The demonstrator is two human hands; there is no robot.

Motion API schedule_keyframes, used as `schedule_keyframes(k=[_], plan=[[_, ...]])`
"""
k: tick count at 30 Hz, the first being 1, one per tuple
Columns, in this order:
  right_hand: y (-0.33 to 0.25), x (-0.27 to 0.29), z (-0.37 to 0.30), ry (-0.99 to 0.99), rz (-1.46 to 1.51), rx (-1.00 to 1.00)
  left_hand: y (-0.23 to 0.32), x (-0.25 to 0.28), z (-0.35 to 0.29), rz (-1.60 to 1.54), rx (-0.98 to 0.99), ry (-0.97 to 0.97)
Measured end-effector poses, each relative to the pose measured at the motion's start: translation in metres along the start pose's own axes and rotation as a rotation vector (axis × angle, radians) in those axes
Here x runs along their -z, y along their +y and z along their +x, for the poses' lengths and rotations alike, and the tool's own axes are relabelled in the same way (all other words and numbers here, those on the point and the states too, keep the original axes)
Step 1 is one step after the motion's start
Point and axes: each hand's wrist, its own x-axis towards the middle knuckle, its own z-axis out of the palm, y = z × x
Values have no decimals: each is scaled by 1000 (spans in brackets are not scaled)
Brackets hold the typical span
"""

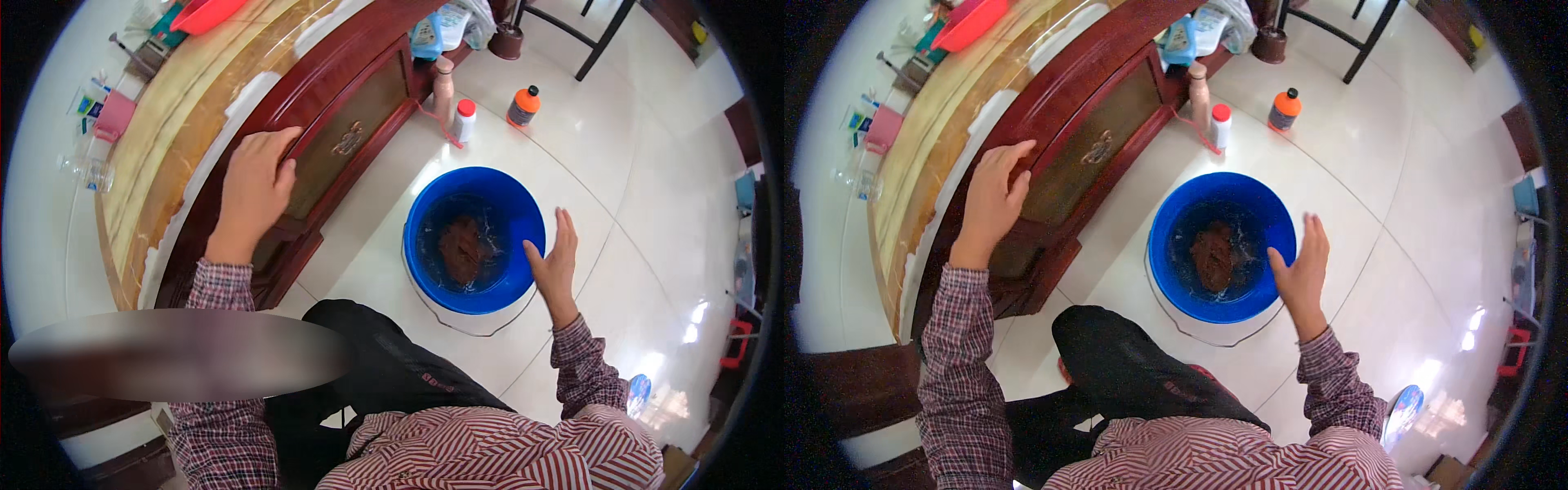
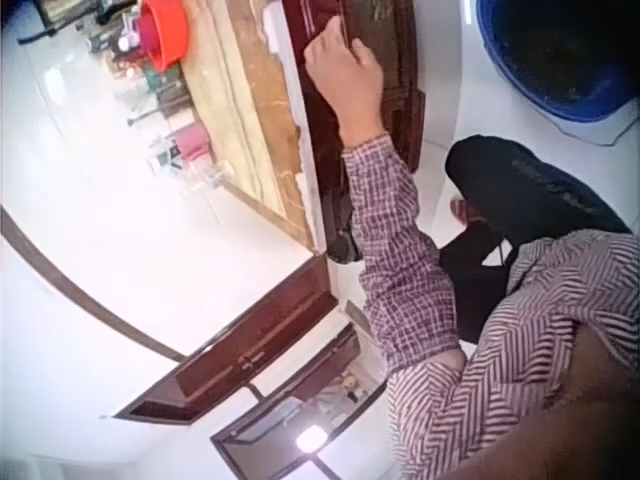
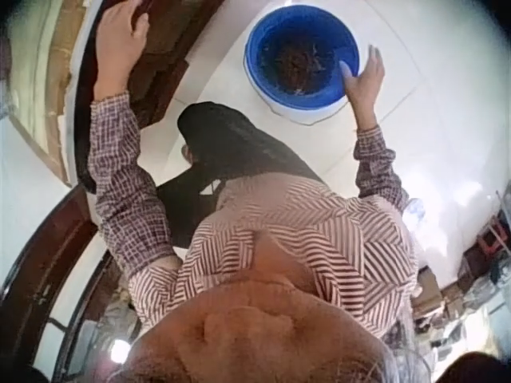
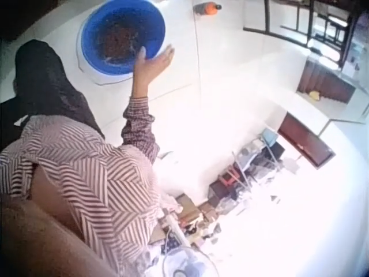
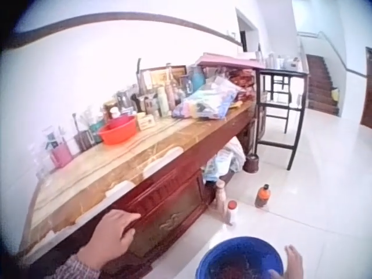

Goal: The recorder wipes down a wooden cabinet with a cloth and organizes various bottles and cleaning supplies inside the cabinet.

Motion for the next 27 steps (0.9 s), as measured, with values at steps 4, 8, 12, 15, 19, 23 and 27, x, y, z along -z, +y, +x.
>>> schedule_keyframes(k=[4, 8, 12, 15, 19, 23, 27], plan=[[62, -30, -15, -111, 493, -609, -23, -17, 8, -6, 54, -19], [69, -42, -12, -225, 634, -732, -25, -19, 6, 58, -6, -38], [94, -45, -12, -124, 640, -780, -23, -14, 2, 30, -36, -74], [117, -32, -2, -96, 638, -820, -26, -16, 0, 32, -50, -67], [142, -14, 9, -43, 637, -855, -25, -15, -5, 61, -12, -26], [166, 6, 19, 91, 673, -947, -23, -21, 0, 4, 16, -22], [203, 16, 17, 270, 675, -1041, -16, -18, 1, -97, 47, 32]])
